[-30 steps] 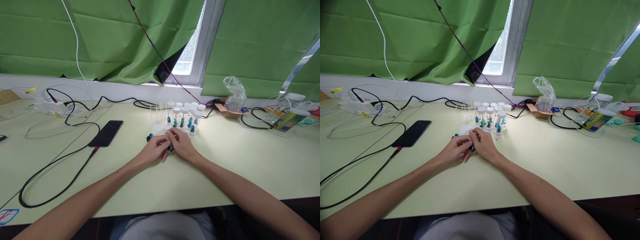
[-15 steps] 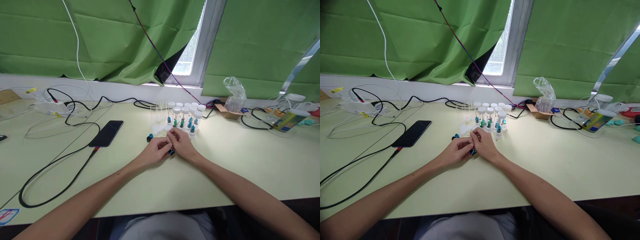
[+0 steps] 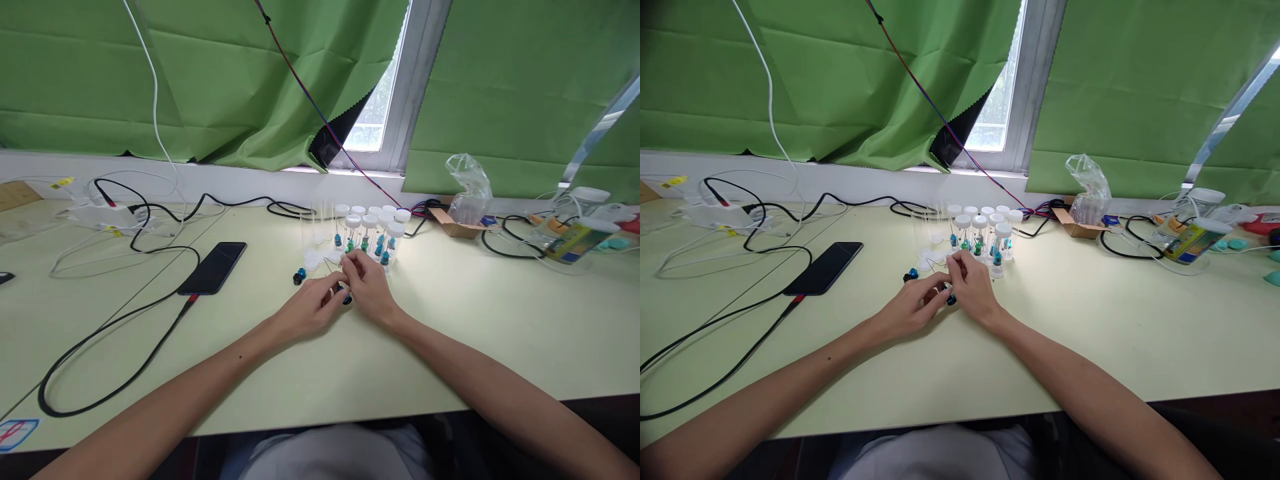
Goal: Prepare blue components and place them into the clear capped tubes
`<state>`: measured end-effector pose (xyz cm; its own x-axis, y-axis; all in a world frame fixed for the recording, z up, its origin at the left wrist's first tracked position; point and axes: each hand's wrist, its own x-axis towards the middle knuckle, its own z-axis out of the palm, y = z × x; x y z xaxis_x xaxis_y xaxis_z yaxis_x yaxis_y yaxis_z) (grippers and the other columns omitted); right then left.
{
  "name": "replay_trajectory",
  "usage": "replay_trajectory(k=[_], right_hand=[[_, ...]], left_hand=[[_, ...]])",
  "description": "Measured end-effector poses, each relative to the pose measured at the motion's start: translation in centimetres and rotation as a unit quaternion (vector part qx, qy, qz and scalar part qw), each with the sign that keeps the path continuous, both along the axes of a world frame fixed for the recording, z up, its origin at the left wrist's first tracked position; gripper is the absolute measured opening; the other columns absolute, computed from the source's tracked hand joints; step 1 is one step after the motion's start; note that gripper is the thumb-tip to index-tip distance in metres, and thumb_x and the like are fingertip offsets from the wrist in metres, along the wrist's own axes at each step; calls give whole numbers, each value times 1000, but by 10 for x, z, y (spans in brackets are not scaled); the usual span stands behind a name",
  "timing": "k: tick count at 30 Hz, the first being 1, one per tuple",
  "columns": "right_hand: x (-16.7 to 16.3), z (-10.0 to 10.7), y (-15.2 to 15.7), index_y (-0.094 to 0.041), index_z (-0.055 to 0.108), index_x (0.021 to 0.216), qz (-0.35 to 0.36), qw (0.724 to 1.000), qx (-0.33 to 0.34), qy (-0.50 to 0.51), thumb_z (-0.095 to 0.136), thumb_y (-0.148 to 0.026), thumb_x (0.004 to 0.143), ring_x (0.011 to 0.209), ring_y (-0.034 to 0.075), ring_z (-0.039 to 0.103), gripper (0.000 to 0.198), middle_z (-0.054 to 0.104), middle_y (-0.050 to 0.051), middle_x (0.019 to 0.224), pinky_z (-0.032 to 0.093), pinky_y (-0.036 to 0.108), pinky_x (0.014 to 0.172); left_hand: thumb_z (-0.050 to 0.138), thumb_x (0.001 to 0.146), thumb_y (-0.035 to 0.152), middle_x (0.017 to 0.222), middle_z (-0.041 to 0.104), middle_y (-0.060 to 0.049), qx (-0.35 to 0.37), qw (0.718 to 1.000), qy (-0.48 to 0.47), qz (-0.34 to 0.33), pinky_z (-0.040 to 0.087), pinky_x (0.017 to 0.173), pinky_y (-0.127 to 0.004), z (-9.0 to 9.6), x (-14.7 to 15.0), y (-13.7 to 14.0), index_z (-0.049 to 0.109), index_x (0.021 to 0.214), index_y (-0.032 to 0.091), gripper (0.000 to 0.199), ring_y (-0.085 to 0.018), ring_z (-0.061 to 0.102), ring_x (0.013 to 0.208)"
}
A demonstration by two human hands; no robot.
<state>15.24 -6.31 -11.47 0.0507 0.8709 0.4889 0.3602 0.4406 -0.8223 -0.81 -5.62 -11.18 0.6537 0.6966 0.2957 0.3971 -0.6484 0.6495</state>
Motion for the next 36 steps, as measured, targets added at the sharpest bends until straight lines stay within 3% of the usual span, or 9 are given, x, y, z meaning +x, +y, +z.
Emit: replay_trajectory(k=[9, 15, 25, 32, 36], right_hand=[[1, -1, 0, -21, 50, 78, -24, 1000, 7, 9, 45, -40, 96, 57, 12, 43, 26, 48, -3, 64, 36, 26, 56], [0, -2, 2, -21, 49, 78, -24, 1000, 9, 10, 46, -42, 96, 57, 12, 45, 27, 49, -3, 63, 38, 26, 57], [1, -3, 1, -21, 50, 78, -11, 1000, 3, 22, 48, -42, 95, 54, 12, 48, 27, 51, -3, 62, 39, 25, 55], [0, -2, 0, -21, 50, 79, -1, 1000, 2, 23, 47, -41, 95, 54, 11, 48, 26, 52, -3, 64, 39, 25, 54], [-1, -2, -1, -21, 52, 82, 5, 1000, -1, 25, 48, -42, 95, 53, 11, 49, 25, 54, -2, 67, 39, 26, 54]], left_hand=[[38, 98, 40, 68, 51, 4, 7, 1000, -13, 2, 32, 56, -23, 2, -1, 1, 52, 123, 25, 32, -11, 41, 52], [40, 97, 37, 68, 53, 4, 30, 999, -35, 25, 34, 59, -22, -1, -2, 4, 51, 121, 24, 30, -11, 44, 56], [44, 94, 32, 54, 35, 9, 80, 989, -76, 99, 31, 55, -21, -2, -3, 6, 51, 117, 24, 25, -11, 32, 48], [40, 96, 30, 61, 46, 5, 95, 979, -115, 142, 37, 57, -22, 0, -4, 6, 53, 115, 24, 24, -11, 43, 53], [37, 97, 29, 75, 57, 0, 127, 953, -178, 210, 44, 61, -23, 6, -4, 5, 55, 111, 23, 23, -12, 53, 60]])
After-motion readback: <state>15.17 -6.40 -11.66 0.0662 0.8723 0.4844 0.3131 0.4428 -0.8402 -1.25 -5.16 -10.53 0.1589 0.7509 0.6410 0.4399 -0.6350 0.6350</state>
